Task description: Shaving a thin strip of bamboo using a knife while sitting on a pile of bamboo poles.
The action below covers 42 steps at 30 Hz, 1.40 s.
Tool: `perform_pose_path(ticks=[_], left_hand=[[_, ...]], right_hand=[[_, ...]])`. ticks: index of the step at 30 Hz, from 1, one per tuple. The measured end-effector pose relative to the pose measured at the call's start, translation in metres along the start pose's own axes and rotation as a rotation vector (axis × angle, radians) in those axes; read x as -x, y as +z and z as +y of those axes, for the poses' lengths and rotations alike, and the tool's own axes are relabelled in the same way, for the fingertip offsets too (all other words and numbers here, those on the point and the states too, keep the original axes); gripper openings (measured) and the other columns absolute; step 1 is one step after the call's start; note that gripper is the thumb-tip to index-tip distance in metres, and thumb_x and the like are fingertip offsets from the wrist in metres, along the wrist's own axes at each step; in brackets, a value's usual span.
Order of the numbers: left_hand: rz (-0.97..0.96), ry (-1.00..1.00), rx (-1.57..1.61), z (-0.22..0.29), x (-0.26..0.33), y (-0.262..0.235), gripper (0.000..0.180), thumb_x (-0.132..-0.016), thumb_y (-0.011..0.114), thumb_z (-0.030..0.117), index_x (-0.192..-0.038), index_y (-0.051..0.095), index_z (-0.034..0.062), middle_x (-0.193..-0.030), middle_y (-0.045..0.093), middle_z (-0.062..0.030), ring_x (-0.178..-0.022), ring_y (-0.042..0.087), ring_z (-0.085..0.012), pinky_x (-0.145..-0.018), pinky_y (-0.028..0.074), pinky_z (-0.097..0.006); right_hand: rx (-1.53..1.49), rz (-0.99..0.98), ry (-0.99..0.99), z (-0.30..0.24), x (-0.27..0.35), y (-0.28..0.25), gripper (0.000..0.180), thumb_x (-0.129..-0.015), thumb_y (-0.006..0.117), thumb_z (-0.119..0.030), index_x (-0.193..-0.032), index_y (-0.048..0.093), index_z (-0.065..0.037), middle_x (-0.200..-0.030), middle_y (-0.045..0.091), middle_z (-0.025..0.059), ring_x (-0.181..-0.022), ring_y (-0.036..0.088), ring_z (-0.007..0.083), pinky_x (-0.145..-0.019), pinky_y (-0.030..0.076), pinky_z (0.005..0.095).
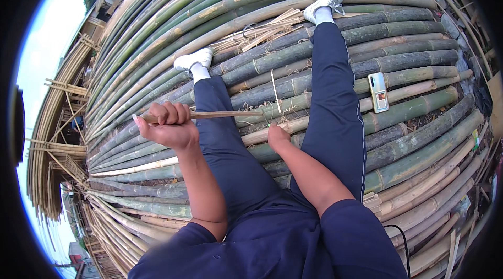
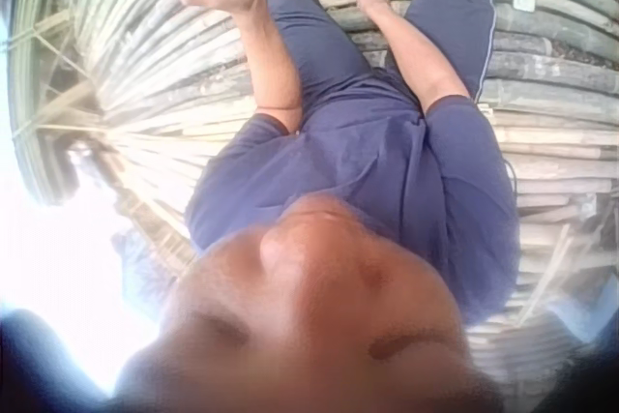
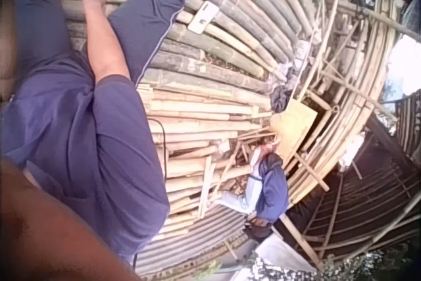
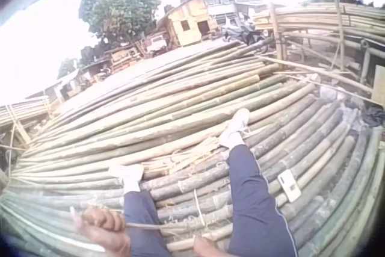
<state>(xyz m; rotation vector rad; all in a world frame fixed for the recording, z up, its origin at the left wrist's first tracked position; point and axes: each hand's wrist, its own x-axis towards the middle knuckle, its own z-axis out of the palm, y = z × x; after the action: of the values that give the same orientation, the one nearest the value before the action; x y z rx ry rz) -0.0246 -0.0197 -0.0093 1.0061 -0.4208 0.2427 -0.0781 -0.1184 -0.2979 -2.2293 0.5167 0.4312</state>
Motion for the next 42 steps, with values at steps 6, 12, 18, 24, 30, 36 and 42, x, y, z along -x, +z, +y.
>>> perform_pose_path(ticks=[6, 12, 18, 24, 30, 36, 42], left_hand=[[0.081, 0.014, -0.005, -0.001, -0.006, -0.003, 0.057, -0.093, 0.030, 0.059, -0.058, 0.024, 0.0147, -0.045, 0.018, 0.0036, -0.041, 0.009, -0.0089, -0.040, 0.010, -0.026], [0.111, 0.053, -0.047, 0.002, -0.006, 0.000, 0.057, -0.092, 0.029, 0.061, -0.058, 0.024, 0.0157, -0.045, 0.018, 0.0037, -0.041, 0.009, -0.0089, -0.041, 0.009, -0.026], [0.249, 0.059, -0.066, 0.002, -0.016, -0.006, 0.058, -0.092, 0.030, 0.063, -0.059, 0.024, 0.0159, -0.045, 0.017, 0.0038, -0.042, 0.009, -0.0094, -0.042, 0.008, -0.026], [0.182, 0.075, -0.078, -0.004, -0.017, 0.003, 0.058, -0.092, 0.032, 0.063, -0.059, 0.024, 0.0162, -0.046, 0.017, 0.0043, -0.042, 0.009, -0.0088, -0.040, 0.009, -0.026], [0.407, 0.087, -0.116, 0.003, -0.034, -0.012, 0.058, -0.093, 0.031, 0.062, -0.059, 0.020, 0.0167, -0.046, 0.014, 0.0037, -0.042, 0.008, -0.0091, -0.041, 0.007, -0.027], [0.077, -0.010, 0.060, 0.006, -0.033, -0.030, 0.057, -0.095, 0.030, 0.059, -0.058, 0.020, 0.0164, -0.045, 0.015, 0.0038, -0.040, 0.008, -0.0089, -0.040, 0.008, -0.026], [-0.079, -0.118, 0.069, -0.038, -0.015, -0.040, 0.060, -0.095, 0.026, 0.059, -0.056, 0.021, 0.0144, -0.044, 0.016, 0.0032, -0.037, 0.011, -0.0086, -0.036, 0.010, -0.026]], right_hand=[[-0.452, 0.325, -0.349, -0.079, 0.040, -0.051, 0.020, -0.095, 0.043, -0.014, -0.093, 0.047, 0.005, -0.079, 0.059, 0.0293, -0.079, 0.058, 0.0480, -0.069, 0.046, 0.0528], [-0.473, 0.291, -0.443, -0.104, 0.067, -0.056, 0.022, -0.096, 0.043, -0.016, -0.088, 0.045, 0.005, -0.073, 0.058, 0.0307, -0.073, 0.058, 0.0494, -0.063, 0.044, 0.0546], [-0.287, 0.204, -0.252, -0.017, -0.015, 0.005, 0.023, -0.095, 0.045, -0.017, -0.097, 0.049, 0.006, -0.081, 0.060, 0.0317, -0.082, 0.059, 0.0483, -0.073, 0.047, 0.0551], [-0.313, 0.148, -0.063, -0.002, -0.027, 0.013, 0.024, -0.094, 0.045, -0.016, -0.099, 0.051, 0.006, -0.086, 0.061, 0.0319, -0.089, 0.058, 0.0486, -0.080, 0.045, 0.0543], [-0.452, 0.204, -0.451, -0.103, 0.035, -0.045, 0.023, -0.096, 0.042, -0.017, -0.094, 0.047, 0.005, -0.077, 0.059, 0.0328, -0.075, 0.059, 0.0494, -0.068, 0.046, 0.0550], [-0.172, 0.058, -0.241, -0.009, -0.025, -0.017, 0.023, -0.093, 0.048, -0.014, -0.092, 0.054, 0.008, -0.084, 0.061, 0.0318, -0.085, 0.060, 0.0461, -0.074, 0.047, 0.0507], [-0.215, -0.040, -0.137, -0.037, -0.008, -0.027, 0.022, -0.087, 0.048, -0.011, -0.097, 0.056, 0.007, -0.095, 0.062, 0.0315, -0.096, 0.060, 0.0444, -0.081, 0.047, 0.0496]])
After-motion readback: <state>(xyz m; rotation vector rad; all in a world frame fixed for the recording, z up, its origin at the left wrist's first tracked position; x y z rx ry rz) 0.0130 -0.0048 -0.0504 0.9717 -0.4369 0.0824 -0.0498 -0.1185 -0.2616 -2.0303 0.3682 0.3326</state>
